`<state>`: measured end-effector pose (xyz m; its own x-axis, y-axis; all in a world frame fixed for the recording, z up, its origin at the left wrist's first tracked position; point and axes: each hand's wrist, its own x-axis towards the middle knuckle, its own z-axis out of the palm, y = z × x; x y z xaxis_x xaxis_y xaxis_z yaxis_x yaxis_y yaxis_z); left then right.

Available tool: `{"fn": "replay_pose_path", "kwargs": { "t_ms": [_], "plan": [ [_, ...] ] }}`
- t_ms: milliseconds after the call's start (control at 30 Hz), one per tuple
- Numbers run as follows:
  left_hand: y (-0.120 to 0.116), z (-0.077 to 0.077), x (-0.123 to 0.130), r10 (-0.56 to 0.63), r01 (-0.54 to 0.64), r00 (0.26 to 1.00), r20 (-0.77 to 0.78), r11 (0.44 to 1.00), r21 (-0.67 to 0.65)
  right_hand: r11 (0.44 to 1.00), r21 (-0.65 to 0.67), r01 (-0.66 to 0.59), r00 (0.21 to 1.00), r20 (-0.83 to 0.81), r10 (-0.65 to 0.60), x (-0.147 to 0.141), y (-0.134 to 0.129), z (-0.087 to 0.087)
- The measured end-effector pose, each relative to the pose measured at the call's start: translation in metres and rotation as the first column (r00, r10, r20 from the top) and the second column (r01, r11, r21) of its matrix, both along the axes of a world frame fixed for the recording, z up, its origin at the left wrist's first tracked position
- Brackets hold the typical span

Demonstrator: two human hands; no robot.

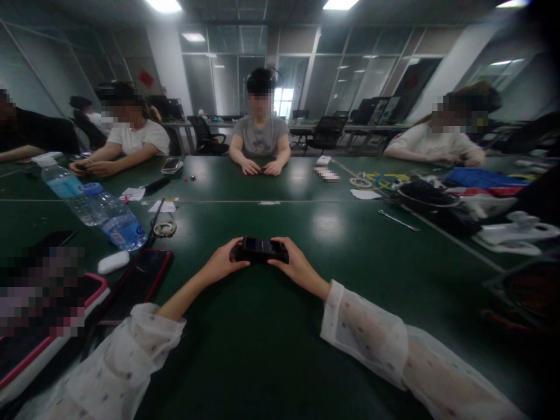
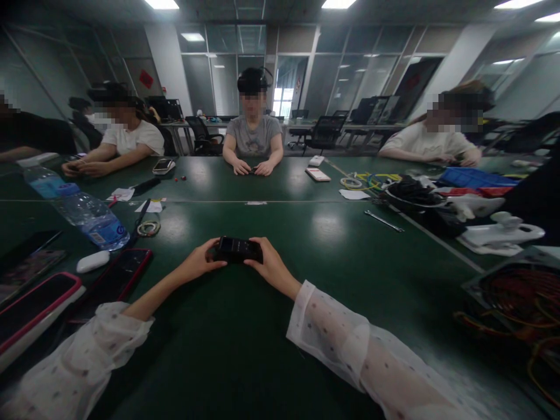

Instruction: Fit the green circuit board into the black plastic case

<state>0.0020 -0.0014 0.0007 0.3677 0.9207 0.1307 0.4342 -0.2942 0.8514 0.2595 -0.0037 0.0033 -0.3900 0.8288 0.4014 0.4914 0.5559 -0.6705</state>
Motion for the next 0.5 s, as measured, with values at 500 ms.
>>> {"fn": "replay_pose_path", "kwargs": {
  "t_ms": [500],
  "plan": [
    [-0.0048,0.0081,0.0002,-0.012,0.014,0.999,-0.049,0.999,0.034,0.999,-0.004,-0.033,0.999,0.0,0.033,0.0,-0.0019,0.0022]
  ]
}}
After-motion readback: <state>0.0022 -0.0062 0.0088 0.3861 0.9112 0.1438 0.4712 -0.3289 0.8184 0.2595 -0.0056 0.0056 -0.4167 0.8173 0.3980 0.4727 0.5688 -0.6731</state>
